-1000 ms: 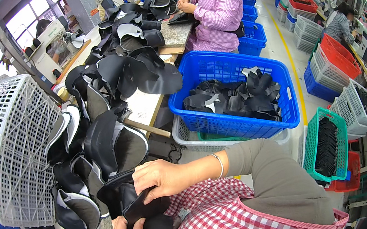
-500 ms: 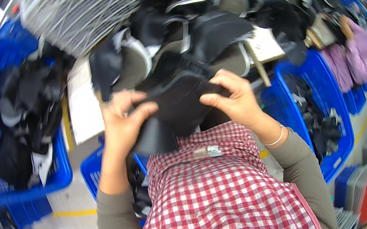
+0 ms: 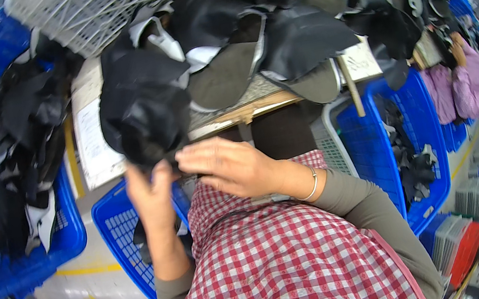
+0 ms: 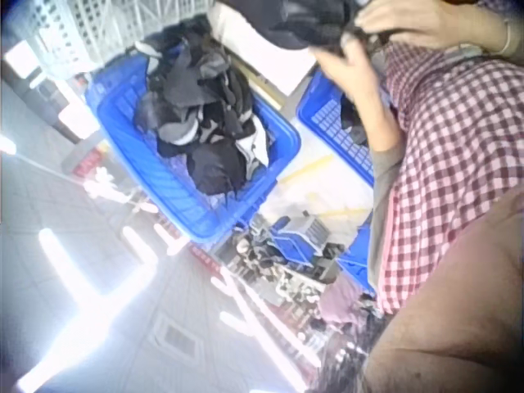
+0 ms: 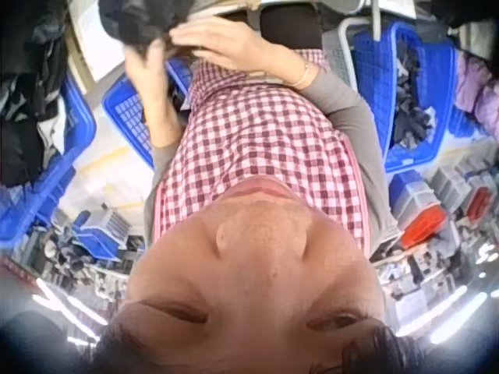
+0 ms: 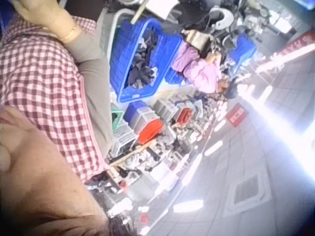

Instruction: The person repeatedly picks black shoe parts from a blue bin, places them on a work surface, and trims edges with a knife. Trimmed pieces are returned to the bin. The person also uses a pen to mark some parts and handles white shoe parts briefly.

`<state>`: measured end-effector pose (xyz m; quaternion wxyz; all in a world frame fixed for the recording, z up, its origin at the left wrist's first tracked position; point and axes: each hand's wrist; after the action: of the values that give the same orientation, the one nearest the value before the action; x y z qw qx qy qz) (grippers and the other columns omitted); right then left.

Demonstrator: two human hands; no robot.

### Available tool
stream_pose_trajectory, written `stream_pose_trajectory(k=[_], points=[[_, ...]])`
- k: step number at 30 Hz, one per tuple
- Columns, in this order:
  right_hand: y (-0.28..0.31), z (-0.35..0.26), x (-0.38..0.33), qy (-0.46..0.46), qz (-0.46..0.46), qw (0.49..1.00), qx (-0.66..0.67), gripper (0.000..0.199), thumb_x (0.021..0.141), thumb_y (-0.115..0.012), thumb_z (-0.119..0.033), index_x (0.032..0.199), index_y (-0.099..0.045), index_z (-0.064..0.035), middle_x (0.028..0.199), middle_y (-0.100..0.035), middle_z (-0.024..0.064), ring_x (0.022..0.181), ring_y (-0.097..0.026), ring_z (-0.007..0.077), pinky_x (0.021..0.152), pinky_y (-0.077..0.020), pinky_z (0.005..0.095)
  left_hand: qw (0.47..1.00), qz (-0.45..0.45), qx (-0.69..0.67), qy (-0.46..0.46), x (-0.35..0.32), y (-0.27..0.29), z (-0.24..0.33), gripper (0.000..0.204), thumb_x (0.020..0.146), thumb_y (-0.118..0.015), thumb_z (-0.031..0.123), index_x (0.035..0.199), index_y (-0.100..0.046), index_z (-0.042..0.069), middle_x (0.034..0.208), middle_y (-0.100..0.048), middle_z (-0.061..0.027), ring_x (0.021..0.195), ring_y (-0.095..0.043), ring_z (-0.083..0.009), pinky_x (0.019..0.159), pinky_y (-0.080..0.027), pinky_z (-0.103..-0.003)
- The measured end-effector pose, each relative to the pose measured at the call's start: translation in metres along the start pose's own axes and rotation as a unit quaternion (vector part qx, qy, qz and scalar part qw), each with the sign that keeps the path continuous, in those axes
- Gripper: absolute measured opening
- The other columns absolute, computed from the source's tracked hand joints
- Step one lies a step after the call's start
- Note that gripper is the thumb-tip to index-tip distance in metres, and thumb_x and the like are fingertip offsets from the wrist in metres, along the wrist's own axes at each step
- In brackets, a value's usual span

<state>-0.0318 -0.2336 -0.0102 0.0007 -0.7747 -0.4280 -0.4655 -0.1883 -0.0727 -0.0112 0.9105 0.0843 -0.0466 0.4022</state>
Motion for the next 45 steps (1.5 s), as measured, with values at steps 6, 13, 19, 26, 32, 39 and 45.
stream_pose_trajectory(k=[6,13,19,26,32,39,45], points=[[0.060,0.019,-0.034,-0.098,0.087,0.988,-0.079,0.032,0.088,-0.073,-0.005,0.120,-0.073,-0.0086,0.118,-0.073,0.0075,0.107,-0.068,0.0275,0.089,-0.0585,0.0371,0.986,0.120,0.062,0.102,0.050,0.140,-0.024,0.060,0.088,-0.069,0.012,0.142,-0.056,-0.008,0.131,-0.067,-0.0195,0.112,-0.065,-0.0277,0.101,-0.050,-0.037],[0.130,0.043,-0.104,-0.395,0.326,0.852,0.105,0.042,0.101,-0.070,-0.019,0.138,-0.060,-0.0027,0.127,-0.070,0.0119,0.117,-0.064,0.0177,0.096,-0.0548,0.0318,0.778,0.314,0.489,-0.238,0.100,0.241,0.041,0.043,0.100,-0.068,0.035,0.129,-0.068,0.003,0.116,-0.072,-0.0261,0.103,-0.071,-0.0415,0.092,-0.053,-0.057],[0.184,0.100,-0.076,-0.362,0.402,0.802,0.253,0.065,0.095,-0.078,-0.033,0.142,-0.052,0.0046,0.133,-0.064,0.0113,0.121,-0.060,0.0200,0.110,-0.0440,0.0372,0.659,0.090,0.723,-0.190,0.175,0.170,-0.054,0.058,0.085,-0.069,0.009,0.141,-0.057,0.000,0.143,-0.051,-0.0264,0.130,-0.049,-0.0387,0.109,-0.040,-0.051],[0.200,0.083,-0.011,-0.385,0.491,0.749,0.225,0.036,0.098,-0.072,-0.028,0.108,-0.067,0.0064,0.111,-0.073,0.0127,0.094,-0.070,0.0213,0.079,-0.0558,0.0391,0.794,0.022,0.597,-0.111,0.205,0.137,-0.085,0.060,0.096,-0.065,0.008,0.154,-0.047,0.004,0.158,-0.044,-0.0276,0.146,-0.044,-0.0406,0.116,-0.040,-0.055],[0.131,0.019,-0.024,-0.045,0.243,0.944,-0.220,0.027,0.081,-0.077,-0.023,0.093,-0.070,0.0010,0.107,-0.072,0.0172,0.100,-0.069,0.0314,0.092,-0.0510,0.0454,0.981,-0.105,0.087,-0.136,0.127,-0.025,0.041,0.053,0.101,-0.056,0.005,0.153,-0.046,0.000,0.153,-0.053,-0.0134,0.137,-0.053,-0.0229,0.095,-0.054,-0.037],[0.124,0.032,-0.070,0.028,0.206,0.938,-0.277,0.025,0.070,-0.073,-0.006,0.095,-0.068,-0.0026,0.104,-0.070,0.0106,0.099,-0.066,0.0305,0.101,-0.0478,0.0479,0.934,-0.321,-0.148,-0.053,0.075,-0.118,0.079,0.065,0.090,-0.083,0.021,0.141,-0.050,0.001,0.128,-0.062,-0.0101,0.113,-0.063,-0.0203,0.086,-0.061,-0.037],[0.113,0.034,-0.082,-0.097,0.232,0.934,-0.252,0.045,0.067,-0.074,-0.006,0.111,-0.067,-0.0014,0.116,-0.067,0.0153,0.115,-0.062,0.0347,0.099,-0.0491,0.0483,0.936,-0.290,-0.115,-0.161,0.064,-0.136,0.098,0.045,0.087,-0.081,0.004,0.125,-0.056,0.004,0.110,-0.059,-0.0030,0.092,-0.059,-0.0124,0.079,-0.052,-0.026]])
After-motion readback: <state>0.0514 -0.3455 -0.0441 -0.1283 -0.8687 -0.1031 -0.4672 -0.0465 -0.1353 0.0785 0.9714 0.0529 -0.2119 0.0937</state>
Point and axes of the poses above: each hand's wrist, its own x-axis towards the middle knuckle, its own y-axis out of the back of the hand, z = x × y
